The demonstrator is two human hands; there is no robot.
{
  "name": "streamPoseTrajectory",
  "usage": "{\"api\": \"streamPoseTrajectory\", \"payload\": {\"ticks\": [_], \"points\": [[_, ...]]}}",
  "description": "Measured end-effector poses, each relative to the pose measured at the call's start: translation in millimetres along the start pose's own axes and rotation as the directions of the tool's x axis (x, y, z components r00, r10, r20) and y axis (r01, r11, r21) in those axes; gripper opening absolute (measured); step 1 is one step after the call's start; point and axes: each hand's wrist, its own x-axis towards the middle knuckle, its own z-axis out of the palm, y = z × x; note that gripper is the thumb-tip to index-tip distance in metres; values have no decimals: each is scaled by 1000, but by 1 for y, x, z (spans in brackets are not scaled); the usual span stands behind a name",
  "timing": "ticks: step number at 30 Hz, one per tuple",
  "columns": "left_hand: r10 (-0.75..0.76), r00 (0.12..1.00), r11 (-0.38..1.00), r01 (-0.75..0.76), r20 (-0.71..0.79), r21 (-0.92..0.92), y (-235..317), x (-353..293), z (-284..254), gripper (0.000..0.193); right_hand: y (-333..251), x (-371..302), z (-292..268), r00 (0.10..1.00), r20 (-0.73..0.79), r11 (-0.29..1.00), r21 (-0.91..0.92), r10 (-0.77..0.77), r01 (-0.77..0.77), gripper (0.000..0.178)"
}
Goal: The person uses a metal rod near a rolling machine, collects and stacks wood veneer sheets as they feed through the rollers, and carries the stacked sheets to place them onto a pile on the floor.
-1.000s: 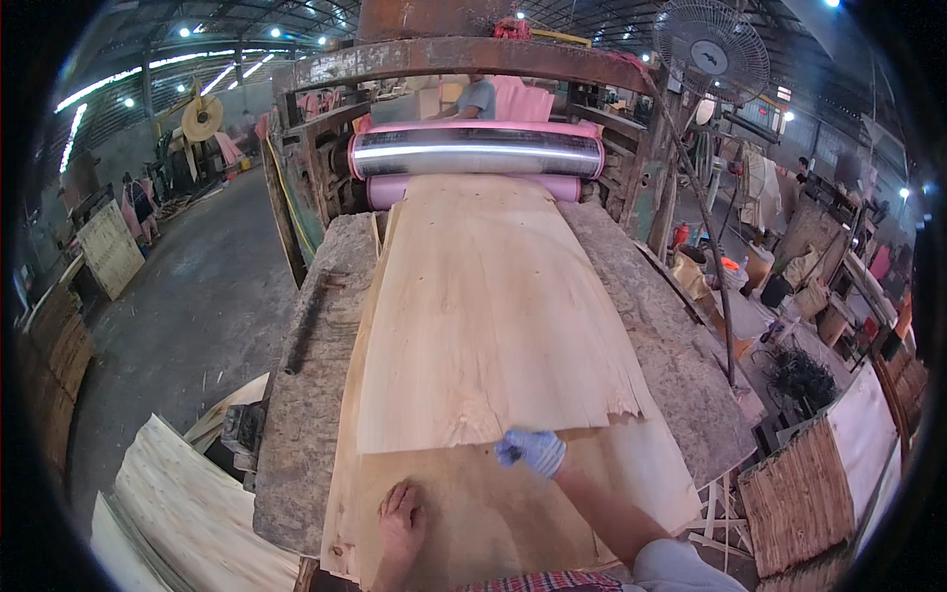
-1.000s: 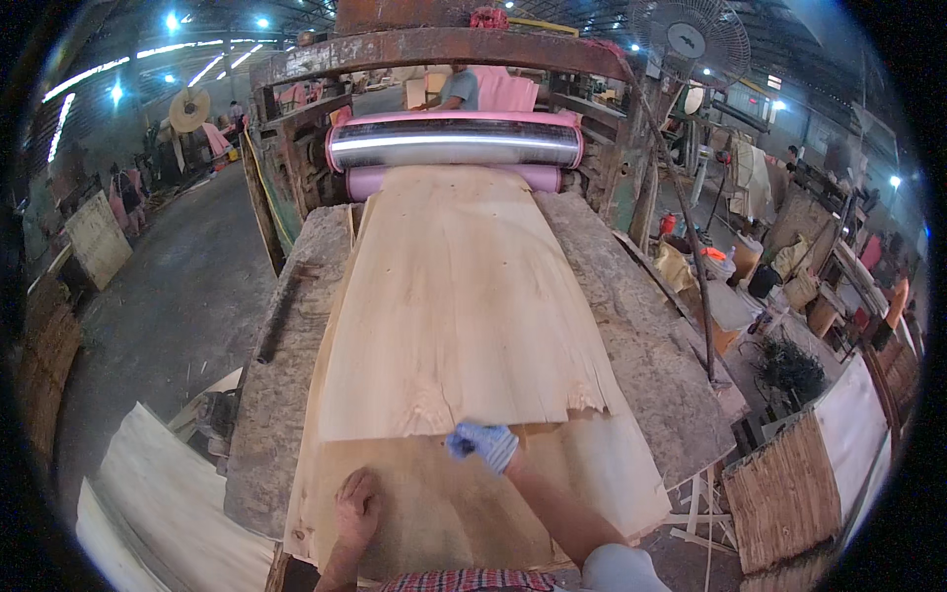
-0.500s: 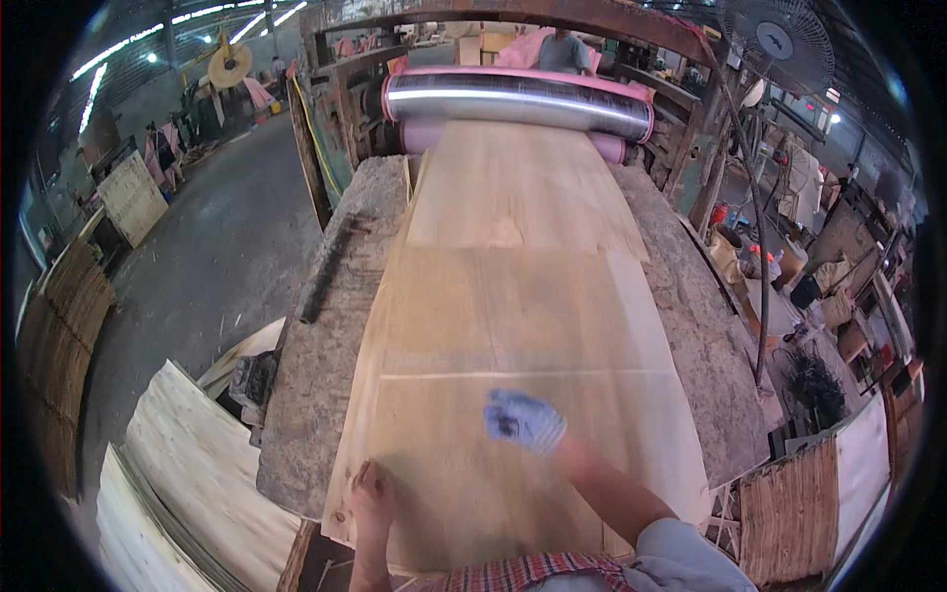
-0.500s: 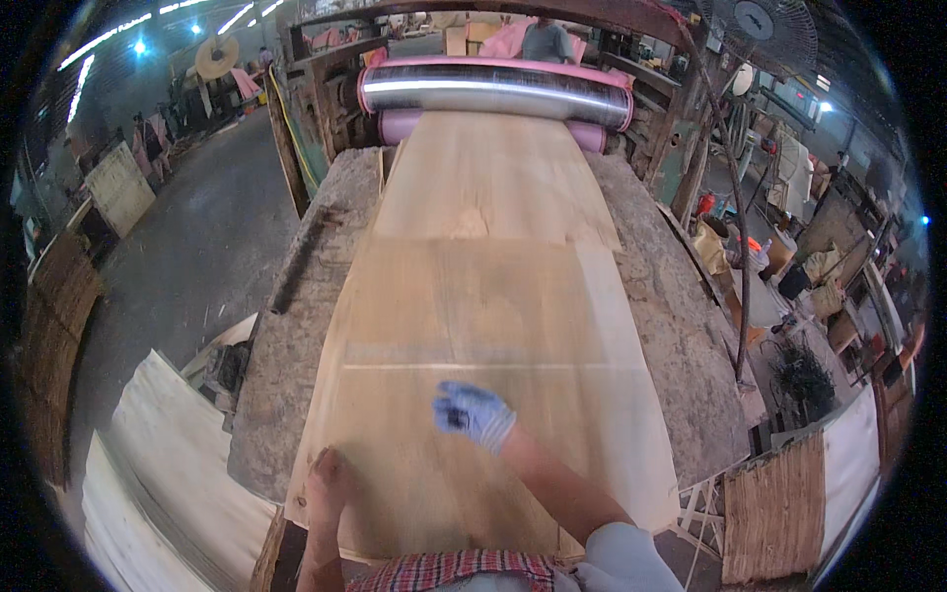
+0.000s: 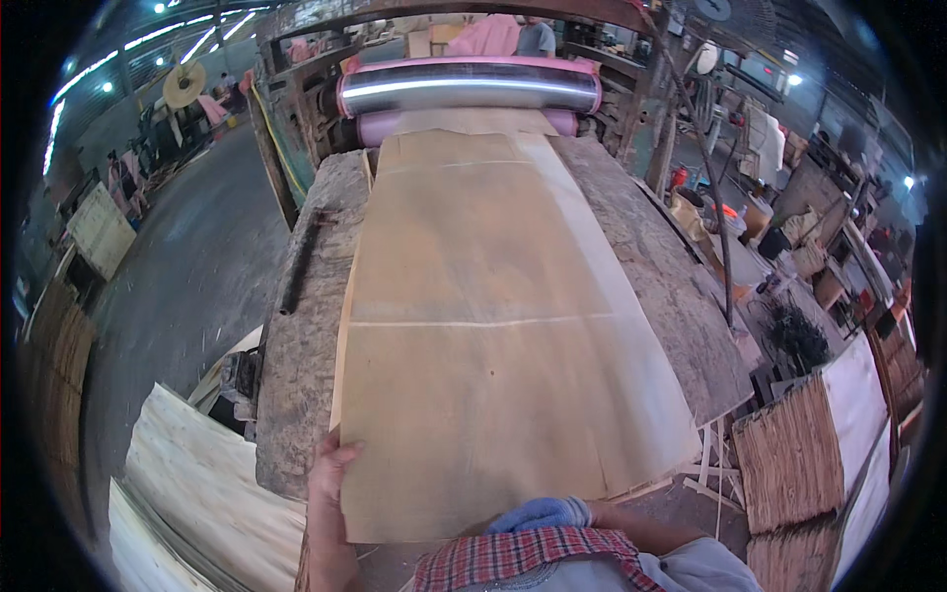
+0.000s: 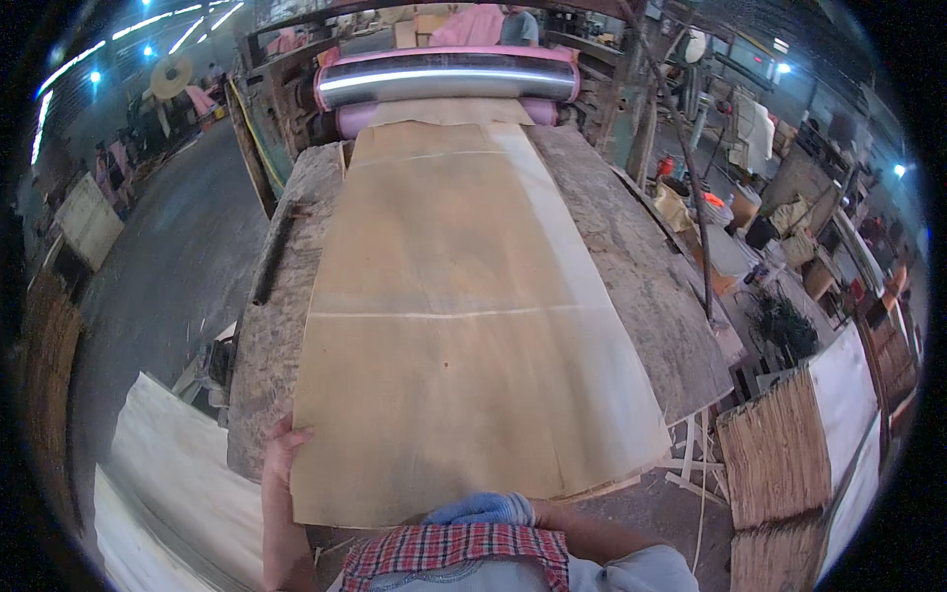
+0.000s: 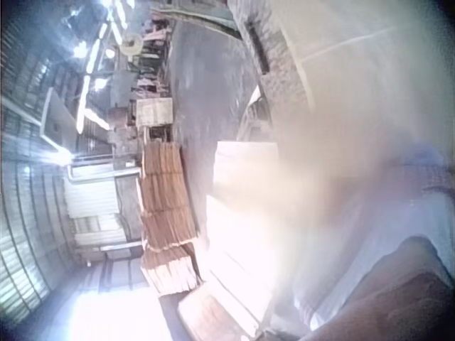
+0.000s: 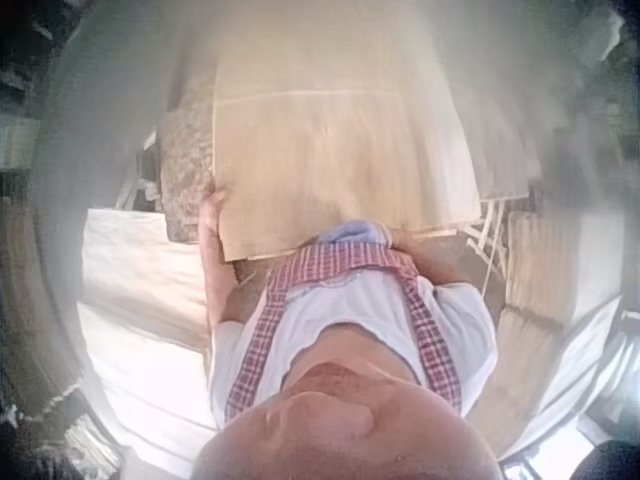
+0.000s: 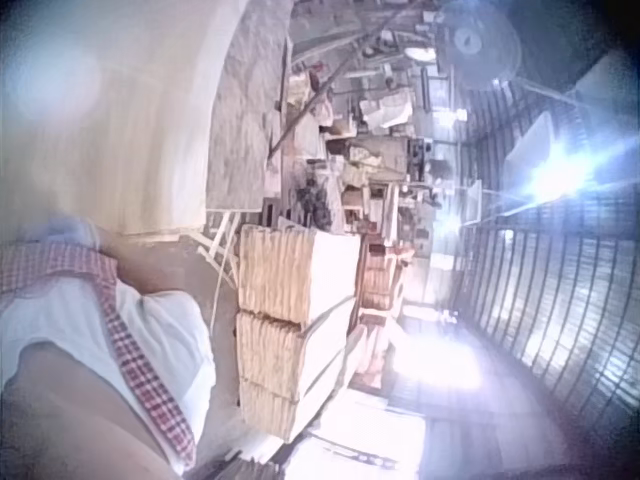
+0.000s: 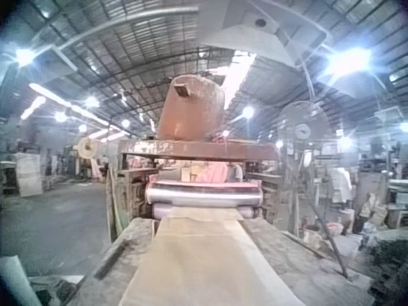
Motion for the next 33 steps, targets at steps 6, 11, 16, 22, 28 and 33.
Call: {"api": "streamPoseTrajectory", "payload": {"ticks": [6, 11, 16, 22, 28, 33], "points": [[235, 956, 952, -189, 177, -240, 32, 1, 10, 37, -4, -6, 23, 999, -40, 1000, 8, 1, -1, 37], [231, 938, 854, -322, -258, -407, 23, 15, 25, 37, -7, 13, 18, 961, -249, 957, 288, 120, -45, 37], [162, 979, 696, -25, 123, -718, 24, 23, 14, 49, -30, 78, -58, 745, -667, 896, 329, -3, 298, 31], [28, 999, 913, -38, -29, -407, -6, 31, 27, 55, -55, 150, -204, 591, -797, 856, 215, -124, 470, 31], [35, 997, 988, -23, -74, 151, -31, 33, 35, 39, -71, 185, -240, 691, -688, 915, 392, 221, 98, 27], [460, 884, 347, -92, -84, 933, -67, 30, 3, 31, -28, 134, -176, 848, -433, 893, 440, 306, -97, 35]]}}
